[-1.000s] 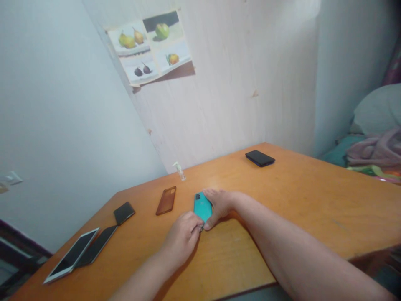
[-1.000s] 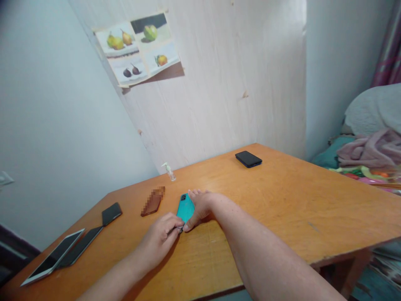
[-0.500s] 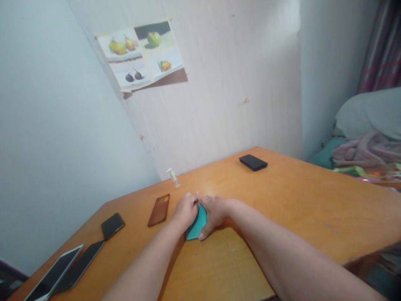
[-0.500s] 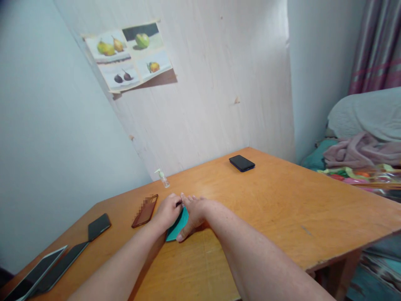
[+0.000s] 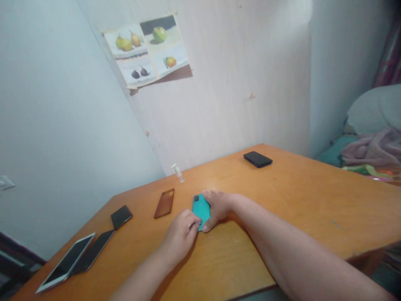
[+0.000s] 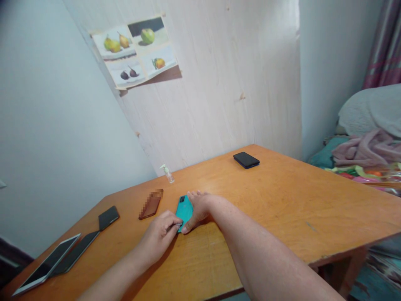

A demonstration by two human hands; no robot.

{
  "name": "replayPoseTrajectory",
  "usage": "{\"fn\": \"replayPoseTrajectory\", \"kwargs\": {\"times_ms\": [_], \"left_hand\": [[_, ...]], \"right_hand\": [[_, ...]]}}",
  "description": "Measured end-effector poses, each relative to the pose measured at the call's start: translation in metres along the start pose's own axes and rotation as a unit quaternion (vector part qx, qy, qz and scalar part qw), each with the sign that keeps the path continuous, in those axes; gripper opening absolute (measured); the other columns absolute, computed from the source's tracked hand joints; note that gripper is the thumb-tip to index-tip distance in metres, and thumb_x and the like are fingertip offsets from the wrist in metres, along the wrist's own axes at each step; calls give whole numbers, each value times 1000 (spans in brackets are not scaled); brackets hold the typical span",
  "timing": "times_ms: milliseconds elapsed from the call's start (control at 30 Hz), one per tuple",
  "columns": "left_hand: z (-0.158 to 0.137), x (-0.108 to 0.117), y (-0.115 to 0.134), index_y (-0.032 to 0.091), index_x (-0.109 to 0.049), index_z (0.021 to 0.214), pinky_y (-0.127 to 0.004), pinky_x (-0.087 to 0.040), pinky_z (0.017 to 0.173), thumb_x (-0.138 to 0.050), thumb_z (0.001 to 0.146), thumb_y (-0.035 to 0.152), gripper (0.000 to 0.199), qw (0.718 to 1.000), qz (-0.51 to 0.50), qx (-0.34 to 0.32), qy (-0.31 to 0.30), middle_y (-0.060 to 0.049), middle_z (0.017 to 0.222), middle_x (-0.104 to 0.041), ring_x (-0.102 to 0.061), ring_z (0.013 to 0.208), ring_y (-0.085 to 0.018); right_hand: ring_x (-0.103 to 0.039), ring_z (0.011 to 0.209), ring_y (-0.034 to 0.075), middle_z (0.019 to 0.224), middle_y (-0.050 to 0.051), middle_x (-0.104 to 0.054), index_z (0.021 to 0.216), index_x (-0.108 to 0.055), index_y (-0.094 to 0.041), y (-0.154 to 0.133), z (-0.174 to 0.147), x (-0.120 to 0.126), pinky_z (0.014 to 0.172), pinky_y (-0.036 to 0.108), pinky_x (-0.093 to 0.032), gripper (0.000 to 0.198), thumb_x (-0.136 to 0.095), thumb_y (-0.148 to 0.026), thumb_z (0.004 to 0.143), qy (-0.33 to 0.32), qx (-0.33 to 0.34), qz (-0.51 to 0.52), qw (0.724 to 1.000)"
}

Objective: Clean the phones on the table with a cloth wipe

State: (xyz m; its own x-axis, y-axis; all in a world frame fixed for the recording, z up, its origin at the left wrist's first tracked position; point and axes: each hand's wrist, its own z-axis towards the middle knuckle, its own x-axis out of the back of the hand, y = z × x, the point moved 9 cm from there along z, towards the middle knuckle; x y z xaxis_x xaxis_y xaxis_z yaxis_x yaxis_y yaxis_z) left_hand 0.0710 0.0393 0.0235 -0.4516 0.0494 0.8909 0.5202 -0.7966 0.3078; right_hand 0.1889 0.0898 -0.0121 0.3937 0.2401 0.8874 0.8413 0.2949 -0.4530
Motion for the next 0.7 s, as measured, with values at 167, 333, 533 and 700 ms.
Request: {"fn": "replayPoseTrajectory", "kwargs": {"times_ms": [167, 333, 533, 700], "left_hand": [[3, 0, -3, 21, -67, 82, -28, -44, 72, -50, 91, 20, 19, 1000, 7, 9, -16, -5, 84, -60, -58, 83, -19], [42, -7, -29, 19, -67, 83, -28, -43, 73, -51, 86, 15, 17, 998, 55, 19, 4, -4, 83, -59, -57, 82, -18], [71, -15, -46, 18, -67, 82, -29, -42, 72, -51, 84, 12, 17, 997, 64, 34, 19, -4, 80, -58, -57, 79, -18], [39, -7, -27, 20, -68, 83, -28, -43, 72, -53, 85, 14, 16, 998, 56, 28, 4, -4, 82, -59, -57, 82, -18]], "right_hand": [[-15, 146, 39, 160, 18, -16, 155, -11, -13, -1, -1, -1, 119, 50, -17, 145, -79, -72, 41, -3, -4, 4, 1000], [-15, 146, 37, 159, 19, -18, 155, -13, -14, 1, 1, -2, 119, 47, -17, 143, -78, -72, 42, 5, 4, 2, 1000], [-17, 146, 35, 159, 19, -17, 155, -14, -12, 3, 2, -1, 119, 45, -19, 139, -76, -72, 46, 8, 6, -6, 1000], [-23, 144, 35, 157, 18, -26, 153, -22, -14, 4, 4, 1, 118, 43, -24, 136, -77, -72, 43, 14, -1, -8, 1000]]}}
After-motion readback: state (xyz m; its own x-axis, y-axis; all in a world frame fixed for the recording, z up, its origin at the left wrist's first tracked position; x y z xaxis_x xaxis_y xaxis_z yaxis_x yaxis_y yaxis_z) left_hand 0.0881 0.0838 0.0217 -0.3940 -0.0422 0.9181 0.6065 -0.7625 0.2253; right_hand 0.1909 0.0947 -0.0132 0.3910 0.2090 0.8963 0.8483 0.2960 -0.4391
